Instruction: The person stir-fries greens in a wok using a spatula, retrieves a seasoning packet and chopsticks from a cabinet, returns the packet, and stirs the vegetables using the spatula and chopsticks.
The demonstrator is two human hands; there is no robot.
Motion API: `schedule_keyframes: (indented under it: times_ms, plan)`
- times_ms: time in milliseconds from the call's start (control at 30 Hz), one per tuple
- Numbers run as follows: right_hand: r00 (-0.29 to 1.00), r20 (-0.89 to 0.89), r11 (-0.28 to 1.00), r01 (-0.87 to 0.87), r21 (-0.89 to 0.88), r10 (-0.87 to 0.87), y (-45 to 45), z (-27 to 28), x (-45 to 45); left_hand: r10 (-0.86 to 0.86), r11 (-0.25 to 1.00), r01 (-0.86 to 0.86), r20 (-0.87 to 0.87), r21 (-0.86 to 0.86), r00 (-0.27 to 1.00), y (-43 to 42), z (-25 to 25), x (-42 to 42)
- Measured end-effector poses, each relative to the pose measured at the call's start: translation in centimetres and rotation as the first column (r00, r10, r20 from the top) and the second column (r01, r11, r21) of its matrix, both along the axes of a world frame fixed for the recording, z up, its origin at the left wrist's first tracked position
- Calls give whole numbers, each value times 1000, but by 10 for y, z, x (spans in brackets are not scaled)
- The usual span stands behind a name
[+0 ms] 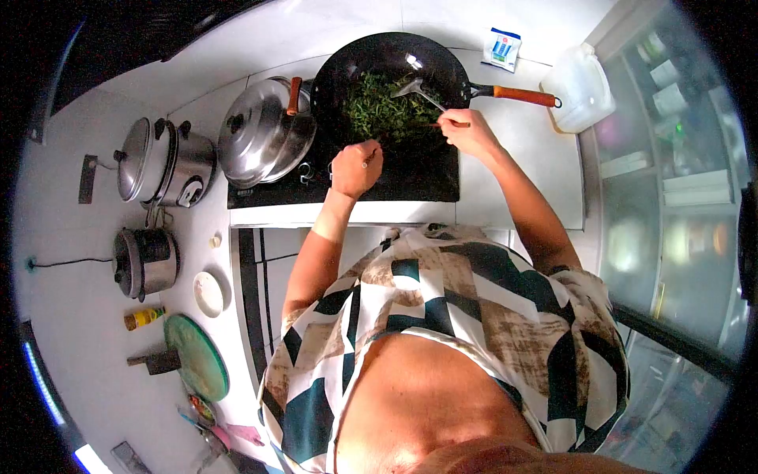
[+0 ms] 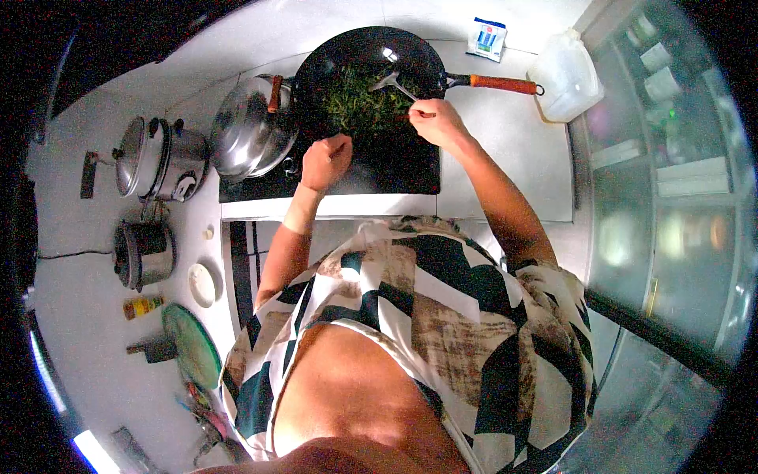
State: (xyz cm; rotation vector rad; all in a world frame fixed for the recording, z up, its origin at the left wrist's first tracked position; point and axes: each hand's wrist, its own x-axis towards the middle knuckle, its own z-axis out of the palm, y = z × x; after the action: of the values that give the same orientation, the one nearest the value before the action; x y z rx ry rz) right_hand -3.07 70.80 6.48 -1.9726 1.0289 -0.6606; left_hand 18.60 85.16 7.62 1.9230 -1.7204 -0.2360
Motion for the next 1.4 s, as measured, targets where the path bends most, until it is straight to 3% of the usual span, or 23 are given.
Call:
schedule_keyframes:
  times_ms: [33, 100, 133, 200, 233, 267, 300, 333, 400, 433, 467, 500, 567, 633, 667, 800, 900, 967, 1033, 1167, 1233, 1333, 1400]
  plan:
    - [995, -73, 990, 54, -133, -64, -2, 0, -3, -19, 998, 18, -30, -54, 999, -1, 4, -1]
    - [998, -36, 995, 56, -83, -59, 5, 8, -4, -64, 989, 50, -95, -140, 993, 3, 6, -6]
    - [1000, -8, 998, 25, -50, -25, 3, 0, -4, -143, 978, 107, -208, -177, 968, -2, -2, -5]
    - [999, 20, 1000, -27, -14, 27, 1, -2, -2, -131, 983, 108, -147, -149, 980, -7, -13, -4]
    - [999, -47, 994, 16, -109, -21, 1, -2, -4, -122, 985, 106, -113, -138, 986, -9, -17, -2]
    - [992, -105, 977, 50, -209, -73, 3, 8, -5, -36, 995, 39, 39, -89, 999, -6, -12, -2]
    - [979, -157, 949, 79, -304, -132, 5, 16, -5, -39, 992, 37, -18, -122, 999, -4, -7, -2]
    - [988, -105, 954, 76, -292, -110, 7, 20, -4, -47, 989, 35, -77, -146, 996, -1, -2, -3]
    - [997, 71, 994, -3, -106, 11, 8, 11, 6, -86, 982, 46, -215, -184, 973, 0, -6, -2]
    - [984, 166, 998, -58, -22, 61, 7, 4, 12, -75, 985, 41, -199, -167, 977, -1, -11, -1]
    - [983, 160, 993, -82, -83, 94, 6, -4, 19, -62, 987, 34, -181, -155, 981, -3, -14, 0]
    - [990, 83, 993, -112, -32, 115, 5, -10, 21, -49, 989, 26, -160, -143, 986, -4, -15, 3]
    - [998, 44, 998, -38, -43, 40, 2, -13, 16, 4, 993, -15, -85, -119, 996, 2, -13, 5]
    - [995, -97, 987, 10, -162, -26, 8, 19, 8, 16, 989, -27, -78, -146, 997, 7, -2, 1]
    - [1000, -22, 997, -19, -69, 18, 6, 19, 7, -20, 987, -10, -189, -160, 982, 8, 2, -2]
    - [986, 128, 965, -138, 223, 112, 8, 6, 22, -24, 982, 5, -98, -191, 995, -4, -15, 2]
    - [990, -123, 969, 41, -243, -72, 2, 11, 14, 10, 997, -15, -55, -79, 998, 12, 3, 5]
    - [996, -79, 973, 32, -227, -51, -1, 22, 8, 94, 985, -105, -80, -138, 992, 22, 22, 3]
    - [999, -39, 974, 26, -227, -35, -9, 6, 15, 152, 981, -146, 39, -127, 988, 19, 13, 13]
    - [973, 223, 995, -82, 60, 67, -19, -33, 32, -39, 980, -10, -242, -198, 970, -25, -46, 26]
    - [966, 259, 964, -83, 252, 15, -13, -7, 29, 37, 999, -52, -712, 1, 702, -37, -31, 13]
    - [966, 251, 974, 10, 226, -68, -6, 38, 2, -67, 993, -30, -770, -112, 635, -25, 1, 10]
    - [971, 221, 989, 61, 132, -89, 3, 54, -16, -17, 998, -32, -673, -60, 740, -8, 12, 21]
